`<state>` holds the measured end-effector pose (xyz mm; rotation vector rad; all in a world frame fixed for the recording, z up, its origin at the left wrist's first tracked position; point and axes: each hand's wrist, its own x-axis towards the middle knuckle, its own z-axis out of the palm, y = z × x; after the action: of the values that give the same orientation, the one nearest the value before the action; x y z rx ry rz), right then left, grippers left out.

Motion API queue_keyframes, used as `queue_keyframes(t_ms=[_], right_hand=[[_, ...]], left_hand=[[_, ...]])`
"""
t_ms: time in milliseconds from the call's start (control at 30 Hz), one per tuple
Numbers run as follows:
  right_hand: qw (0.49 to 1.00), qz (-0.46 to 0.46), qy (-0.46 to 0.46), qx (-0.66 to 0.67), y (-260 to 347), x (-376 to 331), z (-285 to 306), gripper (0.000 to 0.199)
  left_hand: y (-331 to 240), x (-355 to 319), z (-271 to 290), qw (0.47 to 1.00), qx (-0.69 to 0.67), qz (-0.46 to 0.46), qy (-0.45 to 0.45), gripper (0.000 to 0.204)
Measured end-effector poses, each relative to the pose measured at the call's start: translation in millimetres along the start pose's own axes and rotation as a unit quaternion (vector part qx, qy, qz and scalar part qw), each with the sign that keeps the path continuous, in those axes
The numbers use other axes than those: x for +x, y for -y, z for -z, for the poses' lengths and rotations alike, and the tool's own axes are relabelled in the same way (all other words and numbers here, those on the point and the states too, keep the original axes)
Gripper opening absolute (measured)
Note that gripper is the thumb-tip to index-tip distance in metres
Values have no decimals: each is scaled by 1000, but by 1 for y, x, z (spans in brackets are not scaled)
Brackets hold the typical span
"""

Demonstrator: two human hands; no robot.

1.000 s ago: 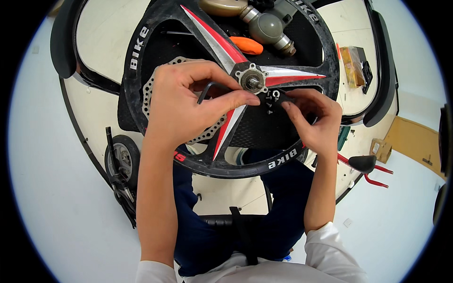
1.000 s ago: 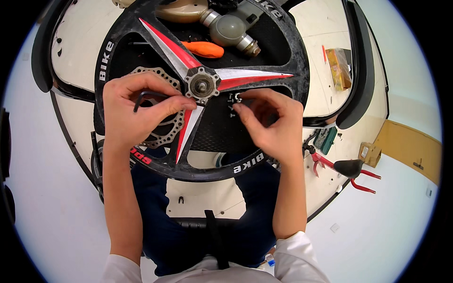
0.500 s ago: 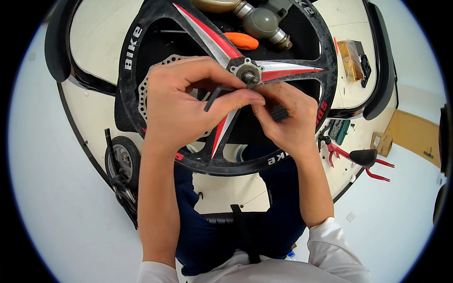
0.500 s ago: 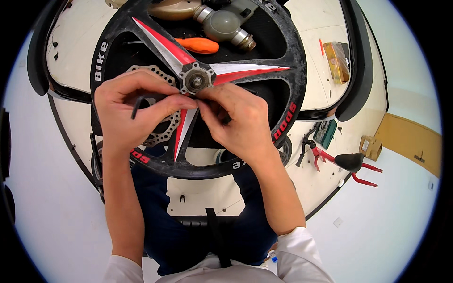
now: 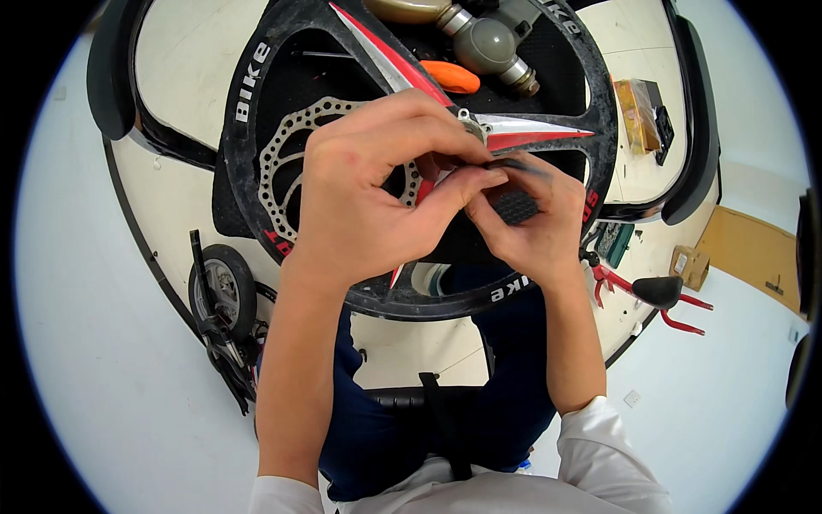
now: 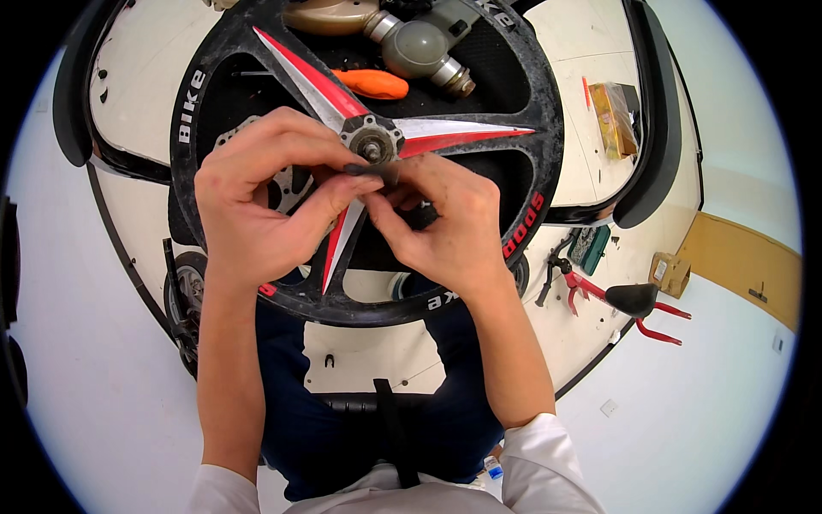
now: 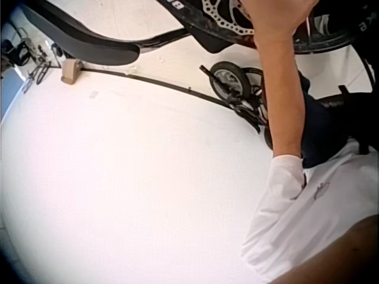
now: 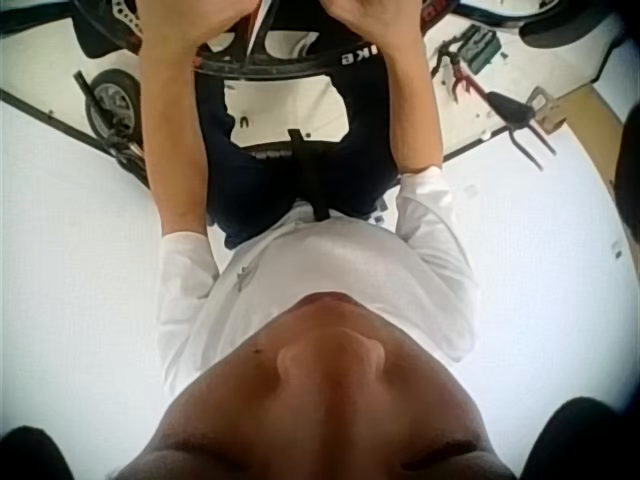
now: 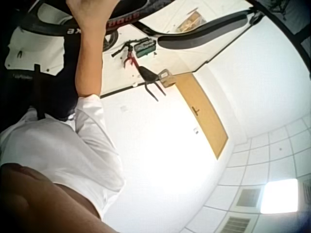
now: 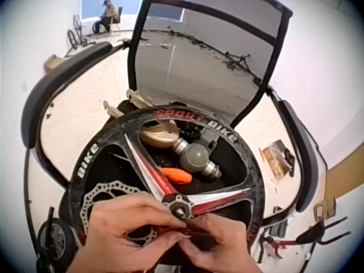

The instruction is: The person assembles a bicycle disc brake rotor onto a wheel hub. They place a washer and the rotor onto the hub, then use a hex key to tighten the retaining bolts to secure the rotor in place.

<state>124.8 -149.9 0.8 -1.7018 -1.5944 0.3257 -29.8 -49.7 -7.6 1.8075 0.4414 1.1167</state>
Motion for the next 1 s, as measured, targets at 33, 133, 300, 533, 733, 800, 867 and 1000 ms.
queue_keyframes(t_ms=[33,133,300,533,733,800,867,1000], right_hand=[[1000,3,-3,2,0,-1,-1,19],[1000,24,-10,6,-9,-4,-3,20],[999,13,0,35,-6,-4,-4,19],[998,-8,12,55,-7,-2,-4,19],[999,-16,24,31,-5,-2,0,20],[1000,-9,22,11,-6,-2,1,20],[1000,-6,6,9,-11,-3,-2,19],[999,17,-2,27,-12,-2,-5,17]], left_hand=[[0,0,-1,1000,4,0,-10,23],[-1,2,-7,1000,15,12,-18,23],[-2,3,-5,998,-54,35,25,21],[-7,-2,4,982,-120,131,61,25],[-7,-1,-4,994,-55,89,1,18],[-8,0,-9,995,-44,85,-25,19],[-12,1,-15,992,-55,106,-49,22],[-14,1,-9,996,-12,92,-17,25]])
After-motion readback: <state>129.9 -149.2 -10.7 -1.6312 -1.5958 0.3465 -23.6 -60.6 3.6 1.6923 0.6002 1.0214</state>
